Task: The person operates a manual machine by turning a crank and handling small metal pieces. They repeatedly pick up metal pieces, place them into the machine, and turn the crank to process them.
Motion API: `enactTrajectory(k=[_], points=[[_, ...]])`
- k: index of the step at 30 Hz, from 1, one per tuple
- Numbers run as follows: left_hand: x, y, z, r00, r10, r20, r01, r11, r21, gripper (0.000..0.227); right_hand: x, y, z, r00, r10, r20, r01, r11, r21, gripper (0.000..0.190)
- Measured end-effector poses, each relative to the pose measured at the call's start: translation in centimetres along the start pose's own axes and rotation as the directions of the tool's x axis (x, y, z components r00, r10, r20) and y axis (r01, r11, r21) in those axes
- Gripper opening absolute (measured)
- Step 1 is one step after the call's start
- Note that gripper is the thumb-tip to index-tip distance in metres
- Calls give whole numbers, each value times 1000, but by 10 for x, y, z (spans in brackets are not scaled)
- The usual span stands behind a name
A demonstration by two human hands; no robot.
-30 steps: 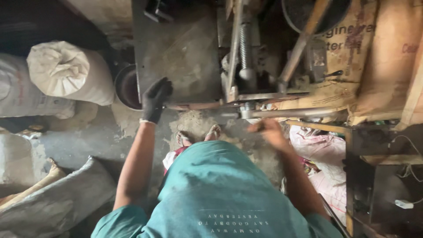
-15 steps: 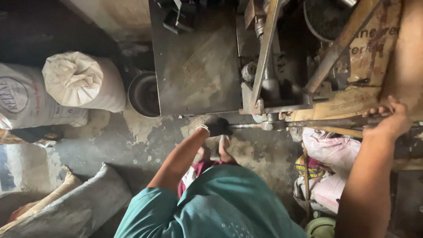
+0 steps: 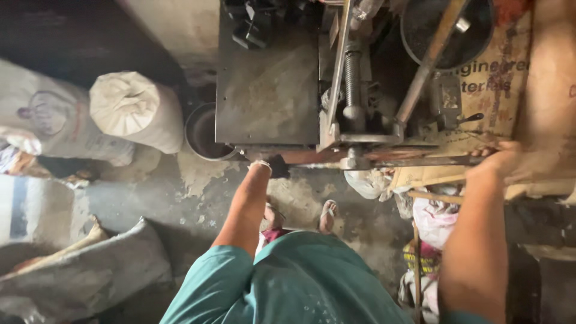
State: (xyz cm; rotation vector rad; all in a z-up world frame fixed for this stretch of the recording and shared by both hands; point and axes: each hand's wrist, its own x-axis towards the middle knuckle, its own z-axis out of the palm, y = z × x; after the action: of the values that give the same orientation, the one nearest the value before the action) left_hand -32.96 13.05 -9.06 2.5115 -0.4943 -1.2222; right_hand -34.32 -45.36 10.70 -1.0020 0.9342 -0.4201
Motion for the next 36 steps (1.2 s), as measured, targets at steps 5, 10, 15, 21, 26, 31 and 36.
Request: enactTrajectory(k=[5, 10, 15, 21, 26, 31, 36], points=[[-53, 6, -53, 954, -283, -103, 300, 925, 233, 56, 57, 54, -6, 982, 143, -121, -133, 987, 93, 27], [-97, 43, -85, 882, -405, -241, 460, 850, 255, 62, 86, 97, -4, 960, 239, -148, -217, 965, 147, 34], [-118, 57, -94, 903, -345, -255, 402, 888, 223, 69, 62, 98, -12, 982, 188, -17, -181, 964, 196, 40], [-121, 77, -94, 935, -235, -266, 316, 893, 322, 77, 45, 102, -49, 936, 181, 301, -253, 942, 222, 11], [-109, 111, -81, 916, -262, -305, 312, 941, 130, 42, 53, 34, -42, 891, -59, 449, 274, 860, -431, 21], [-107, 114, -83, 903, -320, -287, 367, 921, 128, 36, 50, -37, 38, 577, -339, 743, 809, 361, -463, 32], [-106, 121, -91, 909, -349, -226, 392, 901, 186, 40, 30, -20, 105, 667, -9, 745, 741, -93, -665, 35]])
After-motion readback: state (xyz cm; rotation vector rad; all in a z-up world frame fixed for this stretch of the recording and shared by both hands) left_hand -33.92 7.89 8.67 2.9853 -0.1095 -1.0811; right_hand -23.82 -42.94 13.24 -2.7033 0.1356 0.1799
